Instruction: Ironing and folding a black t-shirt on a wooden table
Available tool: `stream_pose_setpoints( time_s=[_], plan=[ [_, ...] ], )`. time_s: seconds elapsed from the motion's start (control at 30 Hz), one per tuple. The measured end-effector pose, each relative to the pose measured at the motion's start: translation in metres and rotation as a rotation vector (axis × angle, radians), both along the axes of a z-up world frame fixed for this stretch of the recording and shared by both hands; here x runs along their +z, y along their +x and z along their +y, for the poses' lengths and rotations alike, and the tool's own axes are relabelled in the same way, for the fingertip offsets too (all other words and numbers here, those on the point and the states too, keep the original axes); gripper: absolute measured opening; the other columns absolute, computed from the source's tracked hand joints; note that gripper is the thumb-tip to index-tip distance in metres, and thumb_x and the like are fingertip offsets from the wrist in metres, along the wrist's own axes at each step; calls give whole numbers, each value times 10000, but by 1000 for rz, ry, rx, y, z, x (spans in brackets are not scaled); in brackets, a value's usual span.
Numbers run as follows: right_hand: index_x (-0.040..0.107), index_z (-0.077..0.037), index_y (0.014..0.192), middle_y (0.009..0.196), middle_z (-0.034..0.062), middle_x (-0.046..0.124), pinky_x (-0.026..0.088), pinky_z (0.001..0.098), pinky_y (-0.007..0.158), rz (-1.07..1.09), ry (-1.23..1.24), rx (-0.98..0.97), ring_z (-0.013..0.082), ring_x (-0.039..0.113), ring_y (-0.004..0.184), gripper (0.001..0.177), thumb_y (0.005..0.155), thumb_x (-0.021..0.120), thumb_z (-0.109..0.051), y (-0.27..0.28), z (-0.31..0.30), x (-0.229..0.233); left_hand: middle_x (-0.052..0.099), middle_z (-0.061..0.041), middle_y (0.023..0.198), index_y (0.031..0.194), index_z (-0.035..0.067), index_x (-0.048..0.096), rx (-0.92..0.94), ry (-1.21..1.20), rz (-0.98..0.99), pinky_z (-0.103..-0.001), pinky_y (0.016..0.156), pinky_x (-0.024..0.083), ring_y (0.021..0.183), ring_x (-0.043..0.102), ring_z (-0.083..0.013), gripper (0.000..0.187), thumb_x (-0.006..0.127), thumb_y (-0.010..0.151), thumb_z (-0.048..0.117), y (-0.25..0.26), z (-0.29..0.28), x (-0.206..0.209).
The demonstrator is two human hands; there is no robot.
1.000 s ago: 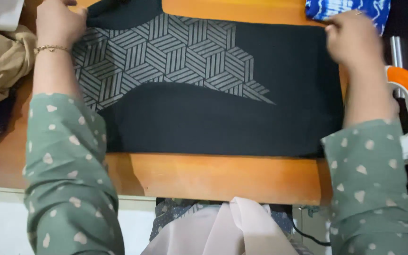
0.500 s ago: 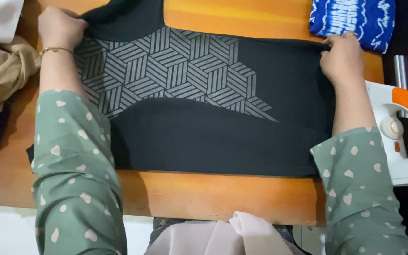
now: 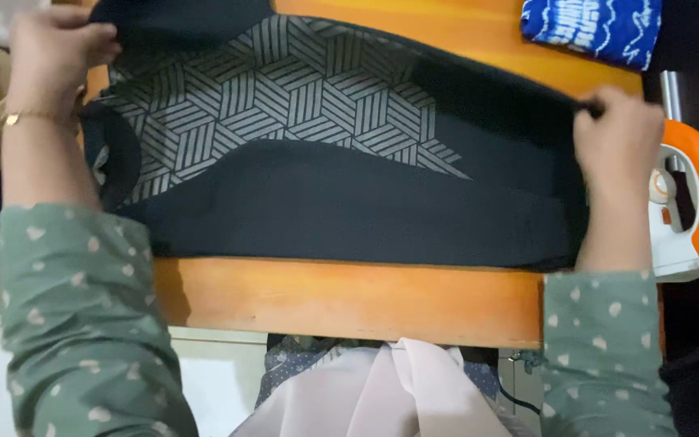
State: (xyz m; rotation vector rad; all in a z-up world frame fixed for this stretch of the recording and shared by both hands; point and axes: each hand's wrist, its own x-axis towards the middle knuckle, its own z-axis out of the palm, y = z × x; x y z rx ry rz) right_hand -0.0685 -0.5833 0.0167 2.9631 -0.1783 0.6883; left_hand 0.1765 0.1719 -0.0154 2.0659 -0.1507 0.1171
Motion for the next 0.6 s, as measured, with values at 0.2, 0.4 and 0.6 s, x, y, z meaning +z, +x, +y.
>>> stream_pose_setpoints(
  time_s=[0.2, 0.4, 0.6],
  plan=[
    [833, -255, 1233, 924, 149, 776, 479, 486, 828, 94, 102, -69, 425, 706, 859, 295, 995, 663, -211, -93, 22, 3, 620, -12, 864, 950, 99, 727, 50, 339, 12, -358, 685, 387, 828, 504, -123, 220, 851, 1089, 216, -124, -10, 59],
    [767, -321, 1246, 983, 195, 778, 525, 550, 783, 370, 189, -289, 480, 707, 923, 362, 939, 580, -276, -118, 68, 9, 589, 68, 1010, 1060, 106, 698, 90, 289, 406, -274, 789, 379, 904, 478, -80, 218, 828, 905, 190, -145, -11, 50],
    [786, -310, 1235, 898, 164, 760, 521, 541, 731, 365, 200, -266, 439, 694, 846, 441, 922, 490, -217, -121, 70, 14, 721, -91, 1021, 1215, 43, 718, 127, 332, 343, -353, 365, 254, 659, 539, -148, 405, 497, 906, -96, -132, -18, 87]
  ],
)
